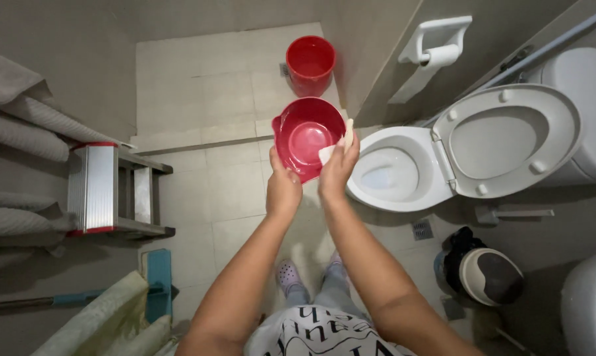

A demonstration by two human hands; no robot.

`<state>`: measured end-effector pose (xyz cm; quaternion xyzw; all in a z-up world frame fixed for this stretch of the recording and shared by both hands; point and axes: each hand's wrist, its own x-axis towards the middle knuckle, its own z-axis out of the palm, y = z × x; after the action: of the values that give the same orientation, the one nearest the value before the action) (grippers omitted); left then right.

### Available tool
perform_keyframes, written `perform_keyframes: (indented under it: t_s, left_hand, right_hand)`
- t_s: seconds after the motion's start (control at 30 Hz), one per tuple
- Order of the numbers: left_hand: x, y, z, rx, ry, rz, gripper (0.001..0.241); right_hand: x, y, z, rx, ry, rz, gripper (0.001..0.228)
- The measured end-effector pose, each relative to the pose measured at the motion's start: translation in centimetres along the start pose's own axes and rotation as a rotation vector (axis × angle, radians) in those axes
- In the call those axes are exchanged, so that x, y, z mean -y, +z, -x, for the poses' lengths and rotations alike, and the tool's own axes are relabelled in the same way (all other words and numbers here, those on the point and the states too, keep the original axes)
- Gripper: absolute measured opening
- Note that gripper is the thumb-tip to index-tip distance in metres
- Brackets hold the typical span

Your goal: The person pours a white cleaning solution from a red scoop into a toilet bowl and scrubs the interior with a toilet brush. After cleaning, the person rinses the scoop and brush at the sink, then washes their hands and places a mug on a wall-mounted rack.

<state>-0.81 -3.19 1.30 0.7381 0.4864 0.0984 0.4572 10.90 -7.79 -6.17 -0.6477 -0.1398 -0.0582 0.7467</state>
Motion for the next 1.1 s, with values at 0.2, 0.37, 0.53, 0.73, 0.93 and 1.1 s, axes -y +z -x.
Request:
perform_keyframes:
  t_s: [0.2, 0.37, 0.53, 0.73, 0.93, 1.1]
  left_hand:
    - [0.1, -2.5, 1.0, 0.2, 0.131, -0.38, 0.077]
    - [2.3, -3.0, 0.3, 0.438, 0.194, -0.501, 0.072]
    - [6.6, -2.6, -2.8, 0.483, 0.376, -0.324, 0.064]
    - [3.1, -3.5, -2.3, 0.764, 0.037, 0.098, 0.068]
    - [1.6, 0.6, -1.3, 0.81, -0.049, 0.478, 0.067]
    - [8.2, 9.8, -4.2, 0.05, 1.021, 0.313, 0.063]
  right_hand:
    - [-5.4, -4.6, -7.0, 0.388, 0.499, 0.241, 0.03]
    - [-2.5, -6.6, -7.5, 0.778, 0.547, 0.484, 0.031]
    - [-2.2, -8.4, -6.8, 0.967, 0.652, -0.007, 0.037]
    - [-0.5, -10.2, -2.7, 0.583, 1.07, -0.611, 0.036]
    - [-3.0, -10.1, 2.1, 0.425, 0.853, -1.255, 0.054]
    - [-2.2, -8.6, 4.0, -0.223, 1.166, -1.23, 0.061]
